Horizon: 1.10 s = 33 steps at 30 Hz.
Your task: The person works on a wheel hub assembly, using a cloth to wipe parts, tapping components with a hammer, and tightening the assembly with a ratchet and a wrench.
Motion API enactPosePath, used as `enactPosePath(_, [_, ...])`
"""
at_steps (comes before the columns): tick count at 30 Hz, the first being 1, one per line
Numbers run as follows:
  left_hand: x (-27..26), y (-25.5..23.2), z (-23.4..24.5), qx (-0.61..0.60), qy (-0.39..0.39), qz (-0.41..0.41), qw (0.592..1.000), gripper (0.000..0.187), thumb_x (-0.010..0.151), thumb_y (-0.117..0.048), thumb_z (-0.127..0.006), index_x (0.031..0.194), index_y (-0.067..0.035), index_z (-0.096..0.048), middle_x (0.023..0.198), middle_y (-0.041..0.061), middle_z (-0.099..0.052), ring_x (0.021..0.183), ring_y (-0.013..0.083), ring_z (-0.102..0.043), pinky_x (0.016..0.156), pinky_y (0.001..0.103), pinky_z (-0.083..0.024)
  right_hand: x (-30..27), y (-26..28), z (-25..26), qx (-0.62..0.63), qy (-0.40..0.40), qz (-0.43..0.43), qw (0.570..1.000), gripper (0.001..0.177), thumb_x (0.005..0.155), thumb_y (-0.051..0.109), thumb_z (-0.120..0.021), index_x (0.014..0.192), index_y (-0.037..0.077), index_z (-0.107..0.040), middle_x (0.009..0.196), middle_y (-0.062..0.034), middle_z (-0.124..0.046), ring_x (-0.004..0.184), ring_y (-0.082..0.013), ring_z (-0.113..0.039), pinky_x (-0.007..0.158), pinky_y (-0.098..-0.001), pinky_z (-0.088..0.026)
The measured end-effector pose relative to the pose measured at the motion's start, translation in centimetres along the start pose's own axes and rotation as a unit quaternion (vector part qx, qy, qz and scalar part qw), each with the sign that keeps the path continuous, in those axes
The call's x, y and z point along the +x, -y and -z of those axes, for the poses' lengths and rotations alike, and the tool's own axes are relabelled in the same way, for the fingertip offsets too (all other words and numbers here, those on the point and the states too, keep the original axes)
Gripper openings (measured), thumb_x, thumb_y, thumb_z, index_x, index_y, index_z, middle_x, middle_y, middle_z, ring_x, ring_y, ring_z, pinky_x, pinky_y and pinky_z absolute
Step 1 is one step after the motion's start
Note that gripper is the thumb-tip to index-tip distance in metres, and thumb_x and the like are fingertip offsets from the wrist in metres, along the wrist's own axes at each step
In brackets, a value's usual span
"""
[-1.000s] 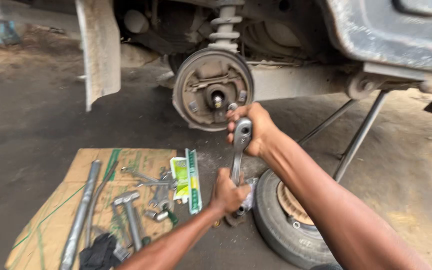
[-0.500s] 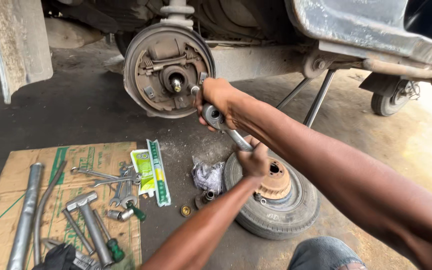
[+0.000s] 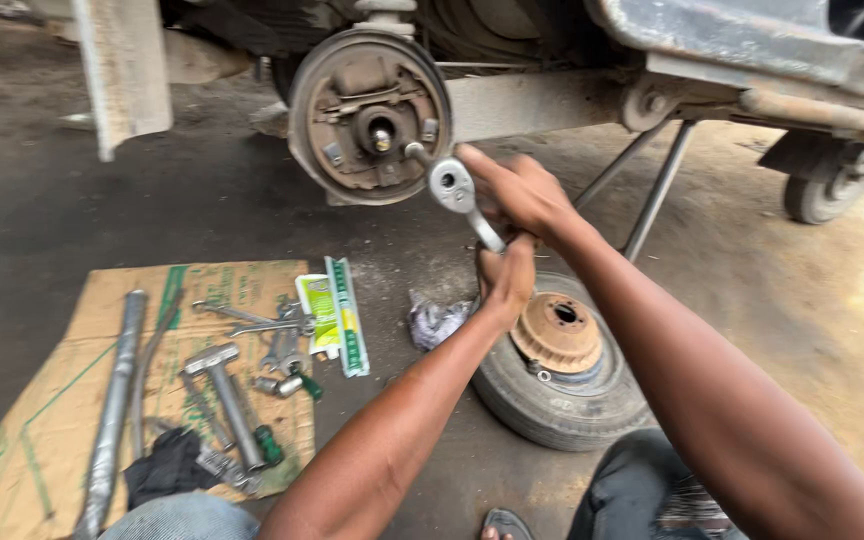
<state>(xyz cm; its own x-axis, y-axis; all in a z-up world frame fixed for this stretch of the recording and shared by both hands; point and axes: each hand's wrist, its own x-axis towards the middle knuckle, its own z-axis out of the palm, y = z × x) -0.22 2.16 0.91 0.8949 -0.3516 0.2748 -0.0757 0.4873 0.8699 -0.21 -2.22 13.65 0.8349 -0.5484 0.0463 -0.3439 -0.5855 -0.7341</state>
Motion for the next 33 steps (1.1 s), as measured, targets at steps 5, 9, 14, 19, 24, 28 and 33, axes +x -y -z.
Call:
enactPosePath(5, [-0.5,-5.6,1.9,0.167,0.071,0.056,0.982,0.036,0.074,-0.033,-0.070,0.094,-0.003,-0.069,0.089,0.012,-0.074,0.082,0.0218,-0.070,0.074,0.040,-0.055,-2.9,-7.7,0.5,0.153,0.076,-0.186,0.968,0.086,0.094,0.077,-0.035,0.143,0.011,-0.058,0.121,-0.0200,-0.062,0.088,-0.0299,-0.064,0.071,-0.0453,-0.054])
enactPosePath(9, [-0.7,-7.9,2.6,0.204,0.101,0.123,0.966,0.043,0.075,-0.042,-0.076,0.089,-0.002,-0.067,0.087,0.014,-0.075,0.081,0.0235,-0.072,0.076,0.042,-0.057,-6.4,-6.8,-1.5,0.249,0.169,-0.142,0.943,0.078,0.085,0.076,-0.028,0.140,0.027,-0.056,0.110,-0.0098,-0.061,0.066,-0.0187,-0.057,0.054,-0.0335,-0.050])
enactPosePath(14, [0.9,-8.0,5.4,0.261,0.117,0.157,0.945,0.053,0.076,-0.059,-0.075,0.089,-0.008,-0.070,0.092,0.011,-0.073,0.086,0.0214,-0.070,0.080,0.042,-0.055,-6.1,-6.9,-3.0,0.331,0.229,-0.116,0.908,0.079,0.095,0.079,-0.030,0.121,0.009,-0.057,0.075,-0.0045,-0.049,0.051,-0.0084,-0.039,0.041,-0.0218,-0.031])
enactPosePath(19, [2.9,-11.3,8.3,0.210,0.108,0.112,0.965,0.063,0.075,-0.063,-0.074,0.091,-0.003,-0.068,0.088,0.013,-0.068,0.080,0.0236,-0.066,0.076,0.044,-0.055,-6.0,-7.1,-4.1,0.210,0.240,-0.041,0.947,0.079,0.094,0.075,-0.034,0.118,0.007,-0.067,0.064,0.0003,-0.045,0.050,-0.0103,-0.036,0.044,-0.0271,-0.030])
enactPosePath(24, [3.8,-15.9,11.4,0.328,0.135,0.024,0.935,0.074,0.075,-0.067,-0.068,0.105,0.001,-0.077,0.086,0.010,-0.072,0.073,0.0171,-0.065,0.067,0.034,-0.055,-5.8,-6.3,-4.9,0.163,0.220,-0.037,0.961,0.089,0.091,0.077,-0.030,0.104,0.000,-0.072,0.065,-0.0075,-0.060,0.056,-0.0158,-0.057,0.049,-0.0308,-0.043])
enactPosePath(28, [5.1,-16.0,16.1,0.386,0.180,0.038,0.904,0.076,0.077,-0.069,-0.067,0.109,-0.001,-0.077,0.089,0.009,-0.075,0.074,0.0144,-0.067,0.068,0.029,-0.055,-4.9,-6.3,-5.6,0.160,0.196,0.035,0.967,0.094,0.093,0.079,-0.030,0.101,-0.003,-0.076,0.069,-0.0146,-0.068,0.062,-0.0201,-0.067,0.055,-0.0340,-0.048])
enactPosePath(33, [5.3,-9.2,28.2,0.549,0.074,0.053,0.831,0.077,0.075,-0.057,-0.082,0.114,0.008,-0.071,0.109,0.026,-0.072,0.102,0.0301,-0.071,0.087,0.039,-0.055,-2.3,-8.7,-4.2,0.210,0.134,-0.041,0.968,0.087,0.092,0.078,-0.028,0.106,0.005,-0.073,0.078,-0.0093,-0.066,0.070,-0.0206,-0.063,0.065,-0.0357,-0.052])
